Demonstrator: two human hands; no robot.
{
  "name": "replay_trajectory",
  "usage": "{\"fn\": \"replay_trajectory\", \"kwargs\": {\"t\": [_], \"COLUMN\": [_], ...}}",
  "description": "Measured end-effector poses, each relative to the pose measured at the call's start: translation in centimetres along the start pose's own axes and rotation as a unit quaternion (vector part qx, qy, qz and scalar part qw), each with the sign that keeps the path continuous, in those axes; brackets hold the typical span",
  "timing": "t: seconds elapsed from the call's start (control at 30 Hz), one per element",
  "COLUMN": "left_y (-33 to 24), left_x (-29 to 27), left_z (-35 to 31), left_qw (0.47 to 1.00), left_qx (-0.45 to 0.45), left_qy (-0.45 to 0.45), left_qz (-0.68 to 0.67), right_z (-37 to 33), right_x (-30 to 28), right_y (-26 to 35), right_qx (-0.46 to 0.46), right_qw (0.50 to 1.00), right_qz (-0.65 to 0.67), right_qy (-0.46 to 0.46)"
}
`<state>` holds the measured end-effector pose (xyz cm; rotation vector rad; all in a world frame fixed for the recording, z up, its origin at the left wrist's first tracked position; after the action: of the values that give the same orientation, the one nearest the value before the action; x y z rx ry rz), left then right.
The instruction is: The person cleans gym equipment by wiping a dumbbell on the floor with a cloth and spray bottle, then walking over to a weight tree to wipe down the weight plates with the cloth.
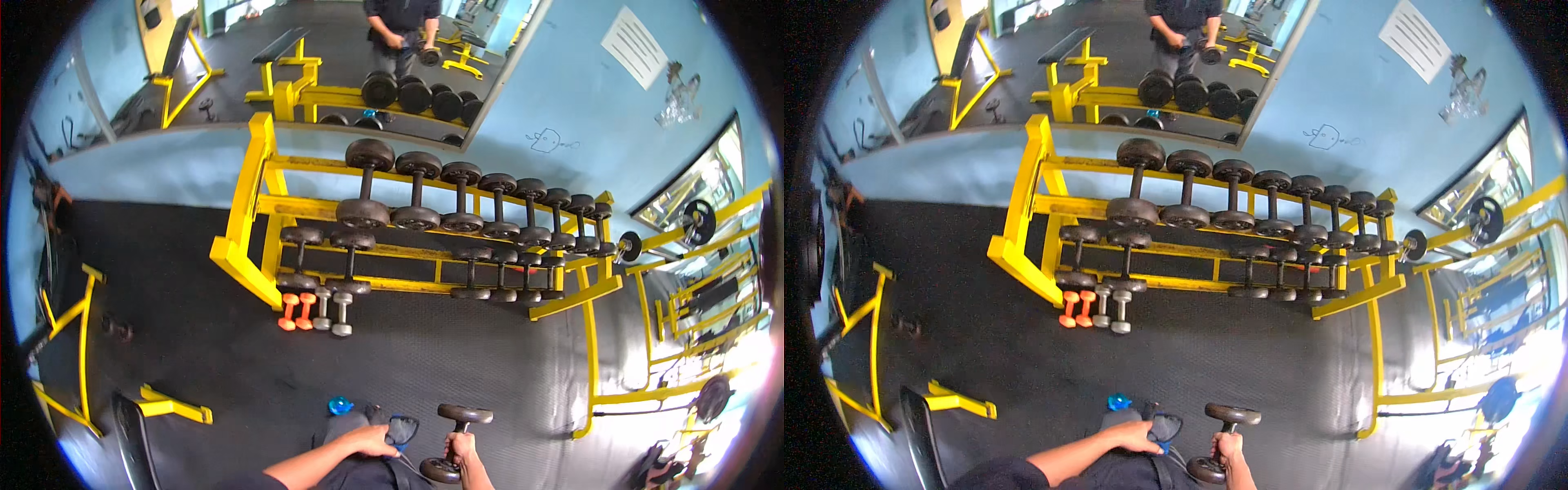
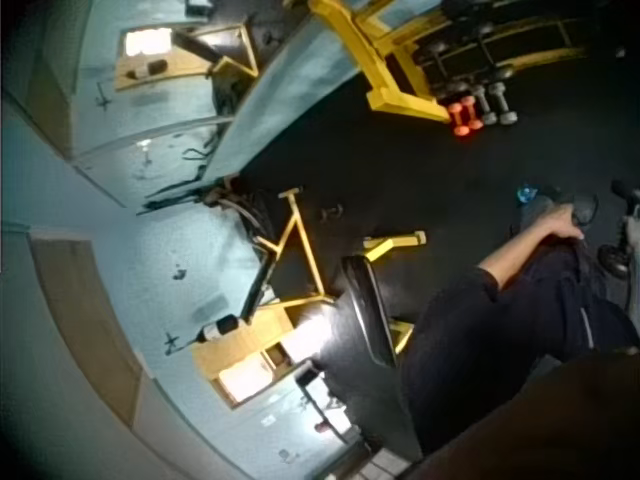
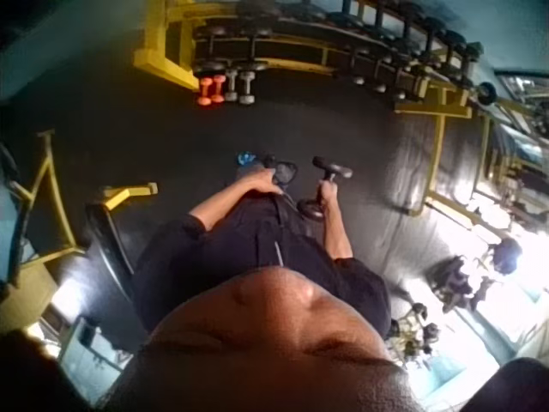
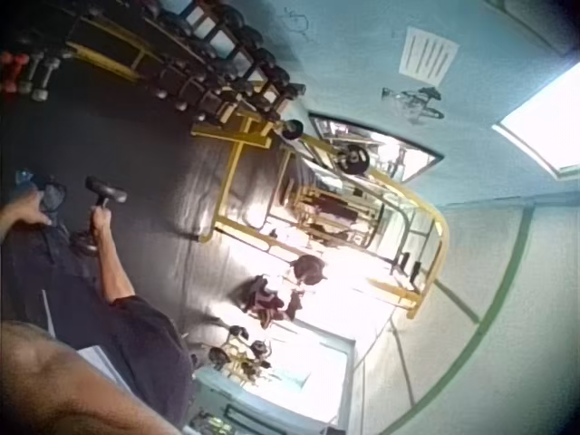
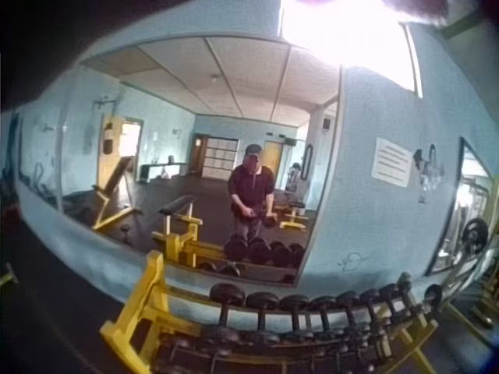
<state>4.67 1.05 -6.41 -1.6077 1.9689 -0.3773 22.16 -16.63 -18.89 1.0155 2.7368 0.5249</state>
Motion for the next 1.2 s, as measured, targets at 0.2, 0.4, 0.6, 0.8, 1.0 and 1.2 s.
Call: {"fn": "replay_trajectory", "kwargs": {"t": [0.2,0.4,0.6,0.8,1.0,1.2], "left_y": [-14.9,-11.9,-4.5,2.6,2.4,2.4], "left_x": [3.0,-2.2,-9.5,-18.2,-23.0,-30.1], "left_z": [8.2,7.7,6.2,0.4,-2.1,-0.8], "left_qw": [0.982,0.989,0.996,0.97,0.923,0.793], "left_qx": [0.156,0.135,0.072,0.027,0.038,0.093], "left_qy": [-0.018,-0.026,-0.027,-0.137,-0.25,-0.439], "left_qz": [-0.104,-0.046,-0.044,-0.201,-0.291,-0.413], "right_z": [-3.9,-3.0,1.2,-0.1,-0.4,4.9], "right_x": [-17.1,-8.1,5.8,24.2,38.5,43.7], "right_y": [9.4,17.2,27.0,36.6,46.0,53.0], "right_qx": [-0.096,-0.115,-0.227,-0.282,-0.295,-0.273], "right_qw": [0.99,0.992,0.958,0.912,0.91,0.94], "right_qz": [0.006,-0.03,-0.174,-0.247,-0.145,-0.077], "right_qy": [-0.099,-0.029,0.035,0.168,0.252,0.189]}}
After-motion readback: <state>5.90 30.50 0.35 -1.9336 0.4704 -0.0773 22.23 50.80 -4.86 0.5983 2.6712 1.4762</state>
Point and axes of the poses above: each hand's wrist, its own z-axis towards the middle knuckle, its own x-axis out of the palm, y = z × x, the point moved 8 cm from there along z, towards the middle knuckle
